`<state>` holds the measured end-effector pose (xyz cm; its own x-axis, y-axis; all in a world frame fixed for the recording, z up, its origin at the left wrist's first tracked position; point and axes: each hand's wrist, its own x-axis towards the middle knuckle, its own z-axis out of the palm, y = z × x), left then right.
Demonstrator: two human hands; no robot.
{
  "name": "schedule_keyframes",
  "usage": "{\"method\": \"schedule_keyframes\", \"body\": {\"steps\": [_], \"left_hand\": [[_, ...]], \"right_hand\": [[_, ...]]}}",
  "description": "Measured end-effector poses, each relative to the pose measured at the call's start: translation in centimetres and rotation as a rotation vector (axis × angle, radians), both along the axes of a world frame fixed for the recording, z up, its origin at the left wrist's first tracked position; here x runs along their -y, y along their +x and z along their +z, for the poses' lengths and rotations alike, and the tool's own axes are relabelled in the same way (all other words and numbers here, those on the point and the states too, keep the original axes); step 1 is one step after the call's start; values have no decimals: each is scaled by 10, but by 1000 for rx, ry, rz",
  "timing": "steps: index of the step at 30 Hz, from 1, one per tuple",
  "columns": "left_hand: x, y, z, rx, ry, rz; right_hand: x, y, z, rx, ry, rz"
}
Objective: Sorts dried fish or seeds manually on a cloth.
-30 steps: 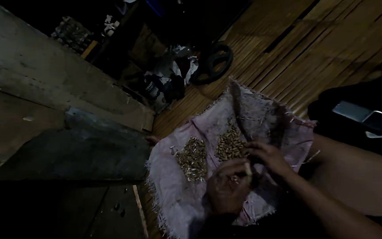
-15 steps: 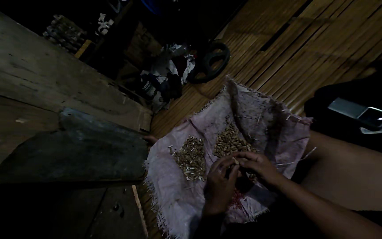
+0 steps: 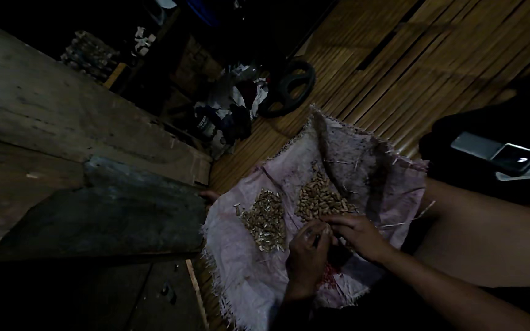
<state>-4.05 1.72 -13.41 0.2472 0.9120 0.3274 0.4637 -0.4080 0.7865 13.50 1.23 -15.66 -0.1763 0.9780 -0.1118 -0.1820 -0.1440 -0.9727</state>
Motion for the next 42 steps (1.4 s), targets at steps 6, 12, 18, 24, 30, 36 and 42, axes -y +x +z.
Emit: {"method": "schedule_keyframes", "body": {"steps": [6, 12, 18, 24, 30, 36, 42], "left_hand": [[2, 7, 11, 56, -260, 128], [0, 10, 14, 162, -423, 199], [-3, 12, 21, 139, -507, 202], [-3, 12, 17, 41, -477, 210], [2, 18, 18, -4, -533, 252], [0, 16, 19, 264, -691, 257], [-4, 13, 19, 270, -720, 256]], "right_hand": [[2, -1, -8, 146, 172, -22], [2, -4, -19, 661, 606, -113], [3, -5, -16, 872, 676, -143], [6, -10, -7, 976, 546, -36], [0, -1, 4, 879, 265, 138], [-4, 5, -3, 421, 102, 37], [-5, 6, -5, 222, 48, 74]]}}
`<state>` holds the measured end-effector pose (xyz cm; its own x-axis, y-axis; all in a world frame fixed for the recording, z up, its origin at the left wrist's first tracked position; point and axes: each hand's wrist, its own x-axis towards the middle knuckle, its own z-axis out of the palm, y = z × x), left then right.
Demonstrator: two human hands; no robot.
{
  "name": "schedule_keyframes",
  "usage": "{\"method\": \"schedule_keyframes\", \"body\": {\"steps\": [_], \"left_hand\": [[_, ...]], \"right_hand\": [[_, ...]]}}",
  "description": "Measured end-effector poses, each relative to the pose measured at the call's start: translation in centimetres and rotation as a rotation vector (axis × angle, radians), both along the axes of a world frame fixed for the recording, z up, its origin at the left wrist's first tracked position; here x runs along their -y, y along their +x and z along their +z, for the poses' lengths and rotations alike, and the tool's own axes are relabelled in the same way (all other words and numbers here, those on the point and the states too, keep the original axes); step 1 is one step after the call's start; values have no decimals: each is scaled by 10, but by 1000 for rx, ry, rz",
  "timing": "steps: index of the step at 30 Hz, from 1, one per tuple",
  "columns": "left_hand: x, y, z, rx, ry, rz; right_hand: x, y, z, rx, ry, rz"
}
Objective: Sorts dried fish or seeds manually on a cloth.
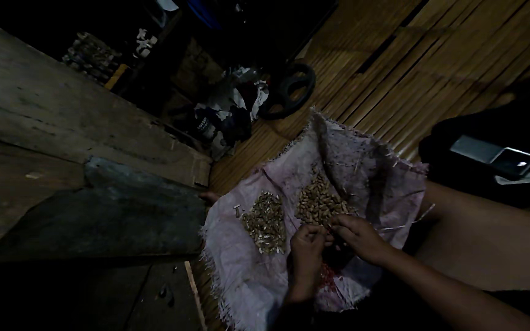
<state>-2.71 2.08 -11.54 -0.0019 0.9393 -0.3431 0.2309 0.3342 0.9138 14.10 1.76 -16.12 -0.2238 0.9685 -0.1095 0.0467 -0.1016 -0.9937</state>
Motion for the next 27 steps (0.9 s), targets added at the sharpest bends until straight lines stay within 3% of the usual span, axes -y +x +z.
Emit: {"method": "schedule_keyframes", "body": {"steps": [4, 16, 23, 27], "left_hand": [[2, -4, -1, -57, 25, 1], [19, -42, -18, -13, -34, 10], [27, -59, -25, -153, -45, -49], [29, -64, -26, -212, -99, -86]], "right_hand": [[0, -4, -2, 0, 24, -3], [-3, -22, -21, -160, -224, 241], [2, -33, -35, -241, -298, 294], [3, -40, -39, -100, -285, 290]]}}
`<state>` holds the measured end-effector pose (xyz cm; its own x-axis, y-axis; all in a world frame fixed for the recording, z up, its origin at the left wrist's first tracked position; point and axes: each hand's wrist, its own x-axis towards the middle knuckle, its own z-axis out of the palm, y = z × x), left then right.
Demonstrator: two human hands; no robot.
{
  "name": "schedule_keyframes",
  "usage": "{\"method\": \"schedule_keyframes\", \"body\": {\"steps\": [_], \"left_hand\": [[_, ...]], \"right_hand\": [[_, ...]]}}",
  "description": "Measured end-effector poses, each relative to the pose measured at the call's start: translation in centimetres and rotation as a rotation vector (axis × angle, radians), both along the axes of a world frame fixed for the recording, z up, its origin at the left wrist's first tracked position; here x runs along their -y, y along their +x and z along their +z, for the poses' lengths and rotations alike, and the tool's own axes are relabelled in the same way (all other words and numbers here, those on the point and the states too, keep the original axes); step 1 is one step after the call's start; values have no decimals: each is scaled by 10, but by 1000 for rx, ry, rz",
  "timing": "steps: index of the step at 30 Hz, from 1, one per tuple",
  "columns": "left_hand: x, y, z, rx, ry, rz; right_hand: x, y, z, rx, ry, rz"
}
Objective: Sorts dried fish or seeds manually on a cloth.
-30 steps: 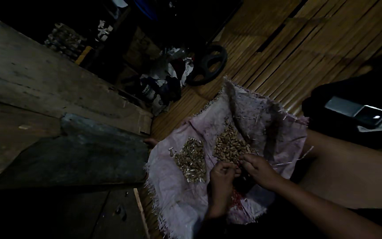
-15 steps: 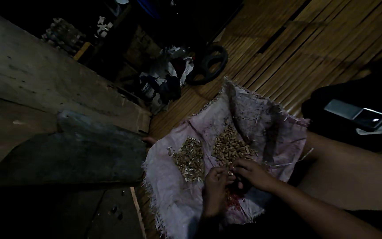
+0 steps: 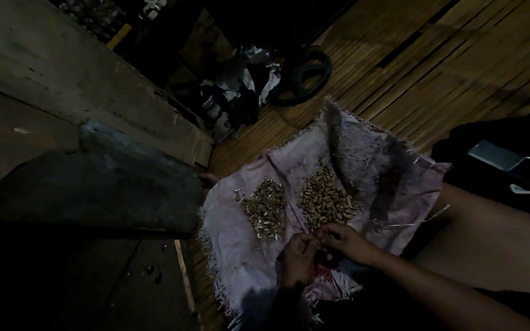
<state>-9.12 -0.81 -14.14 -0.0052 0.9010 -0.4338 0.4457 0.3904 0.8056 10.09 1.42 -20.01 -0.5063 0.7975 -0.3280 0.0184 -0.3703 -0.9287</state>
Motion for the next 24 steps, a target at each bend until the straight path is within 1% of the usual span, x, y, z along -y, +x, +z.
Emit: {"method": "schedule_keyframes", "body": {"steps": [4, 8, 13, 19, 24], "left_hand": [[1, -5, -4, -76, -70, -71], [1, -7, -4, -91, -111, -118], [1, -10, -6, -133, -89, -184], [-2, -14, -6, -280, -80, -285], [-3, -19, -11, -296, -74, -282]], "right_hand": [[3, -3, -7, 254, 232, 94], [5, -4, -4, 419, 326, 176], [6, -5, -7, 426, 336, 176], [8, -6, -11, 412, 360, 197], [8, -7, -9, 402, 380, 207]]}}
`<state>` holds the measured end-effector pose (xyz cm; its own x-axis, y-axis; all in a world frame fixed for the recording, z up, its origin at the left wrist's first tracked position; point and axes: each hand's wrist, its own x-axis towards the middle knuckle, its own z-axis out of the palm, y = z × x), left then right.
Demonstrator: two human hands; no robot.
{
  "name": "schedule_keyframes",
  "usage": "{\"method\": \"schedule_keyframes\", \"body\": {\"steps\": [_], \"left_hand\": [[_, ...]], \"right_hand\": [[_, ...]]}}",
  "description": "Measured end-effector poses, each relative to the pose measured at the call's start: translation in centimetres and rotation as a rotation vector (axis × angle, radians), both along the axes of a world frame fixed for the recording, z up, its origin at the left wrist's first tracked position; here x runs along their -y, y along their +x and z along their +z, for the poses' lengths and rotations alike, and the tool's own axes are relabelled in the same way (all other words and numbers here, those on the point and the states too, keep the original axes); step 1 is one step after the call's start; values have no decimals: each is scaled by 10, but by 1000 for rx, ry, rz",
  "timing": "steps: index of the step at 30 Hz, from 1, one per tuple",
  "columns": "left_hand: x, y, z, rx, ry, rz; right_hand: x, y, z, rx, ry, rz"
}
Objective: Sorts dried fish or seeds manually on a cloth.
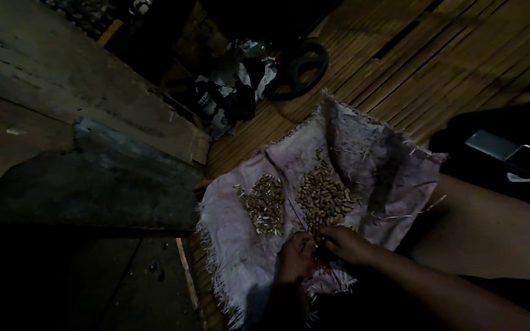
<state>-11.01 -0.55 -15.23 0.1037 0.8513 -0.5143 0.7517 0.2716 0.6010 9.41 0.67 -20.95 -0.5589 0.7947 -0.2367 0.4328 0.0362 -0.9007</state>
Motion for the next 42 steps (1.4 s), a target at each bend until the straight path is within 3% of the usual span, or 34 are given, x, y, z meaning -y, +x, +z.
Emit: {"method": "schedule_keyframes", "body": {"steps": [13, 27, 32, 42], "left_hand": [[1, 7, 2, -70, -52, 19], [14, 23, 1, 91, -32, 6], [21, 22, -18, 165, -67, 103], [21, 20, -17, 327, -60, 350]], "right_hand": [[-1, -3, 5, 63, -43, 34], [5, -3, -11, 203, -50, 17], [10, 0, -11, 214, -62, 44], [5, 1, 2, 131, -96, 1]]}}
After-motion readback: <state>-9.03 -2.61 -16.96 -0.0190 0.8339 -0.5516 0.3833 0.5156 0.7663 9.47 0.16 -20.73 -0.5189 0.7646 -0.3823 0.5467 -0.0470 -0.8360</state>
